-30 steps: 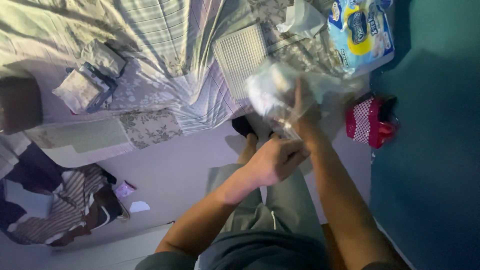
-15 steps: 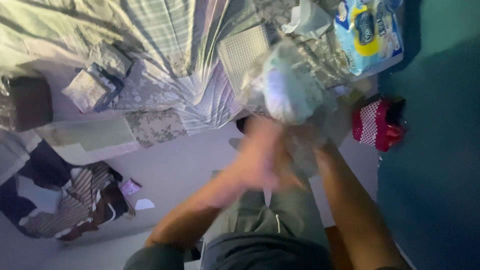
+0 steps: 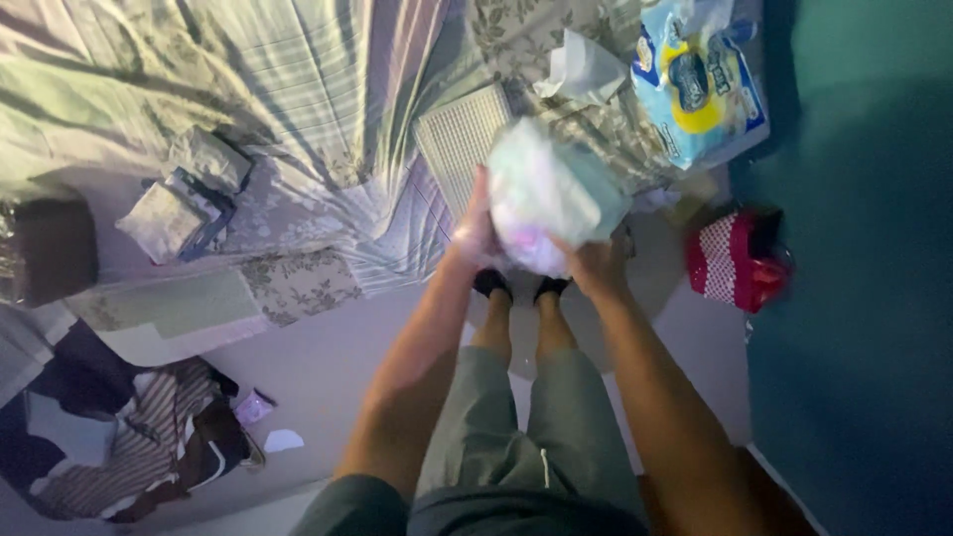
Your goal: The person organizes diaper supplies by folding a patterned cloth diaper and placing diapers, a small bottle, and wipes into a clear plastic bag.
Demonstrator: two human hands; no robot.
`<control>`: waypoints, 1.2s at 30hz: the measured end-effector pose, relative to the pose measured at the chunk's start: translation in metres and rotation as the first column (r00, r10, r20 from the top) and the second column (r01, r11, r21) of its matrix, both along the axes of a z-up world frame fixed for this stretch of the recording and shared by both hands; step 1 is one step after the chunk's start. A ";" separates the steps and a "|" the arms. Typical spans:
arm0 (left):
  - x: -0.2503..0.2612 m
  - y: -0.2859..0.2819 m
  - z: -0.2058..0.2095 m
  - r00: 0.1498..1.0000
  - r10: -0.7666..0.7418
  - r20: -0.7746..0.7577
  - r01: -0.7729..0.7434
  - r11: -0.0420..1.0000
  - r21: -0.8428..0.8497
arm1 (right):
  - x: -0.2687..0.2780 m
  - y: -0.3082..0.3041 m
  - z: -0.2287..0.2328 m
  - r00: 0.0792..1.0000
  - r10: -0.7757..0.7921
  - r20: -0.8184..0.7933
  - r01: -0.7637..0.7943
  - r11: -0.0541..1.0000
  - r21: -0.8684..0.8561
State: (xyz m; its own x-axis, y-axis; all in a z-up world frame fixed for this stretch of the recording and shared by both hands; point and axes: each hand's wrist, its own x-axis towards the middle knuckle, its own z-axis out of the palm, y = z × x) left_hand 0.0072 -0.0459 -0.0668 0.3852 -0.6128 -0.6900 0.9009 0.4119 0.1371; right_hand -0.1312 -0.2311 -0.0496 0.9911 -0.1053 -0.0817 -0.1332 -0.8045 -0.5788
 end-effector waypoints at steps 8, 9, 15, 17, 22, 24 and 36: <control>-0.064 -0.010 -0.035 0.571 -0.203 0.795 -0.213 0.899 0.382 | 0.052 0.041 0.023 0.886 -0.460 -0.064 0.407 0.702 0.584; -0.076 -0.005 -0.041 0.568 -0.239 0.788 -0.190 0.893 0.408 | 0.044 0.041 0.014 0.866 -0.474 -0.160 0.474 0.675 0.566; -0.068 -0.009 -0.044 0.890 0.197 0.412 -0.214 0.977 -0.005 | 0.026 0.034 -0.092 0.750 -0.569 -0.337 0.654 0.561 0.507; -0.080 -0.030 -0.069 0.839 0.041 0.543 -0.152 0.975 0.161 | 0.017 0.024 -0.100 0.802 -0.531 -0.275 0.588 0.615 0.526; -0.067 -0.072 -0.095 0.645 -0.384 0.660 -0.237 0.721 0.651 | -0.003 -0.007 -0.151 0.877 -0.464 -0.124 0.445 0.686 0.576; -0.041 -0.069 -0.089 0.760 -0.575 0.303 0.161 0.618 0.770 | -0.011 -0.015 -0.172 0.772 -0.575 -0.272 0.623 0.596 0.507; 0.007 -0.052 -0.125 0.733 -0.680 -0.003 0.254 0.269 0.929 | 0.045 0.016 -0.213 0.925 -0.268 -0.270 0.377 0.545 0.749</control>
State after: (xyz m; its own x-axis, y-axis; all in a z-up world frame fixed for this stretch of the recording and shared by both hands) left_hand 0.0138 -0.0978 -0.1917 0.5623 0.0434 -0.8258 0.6783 -0.5954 0.4305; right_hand -0.0864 -0.2148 -0.2625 0.8813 -0.2582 -0.3958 -0.3951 0.0569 -0.9169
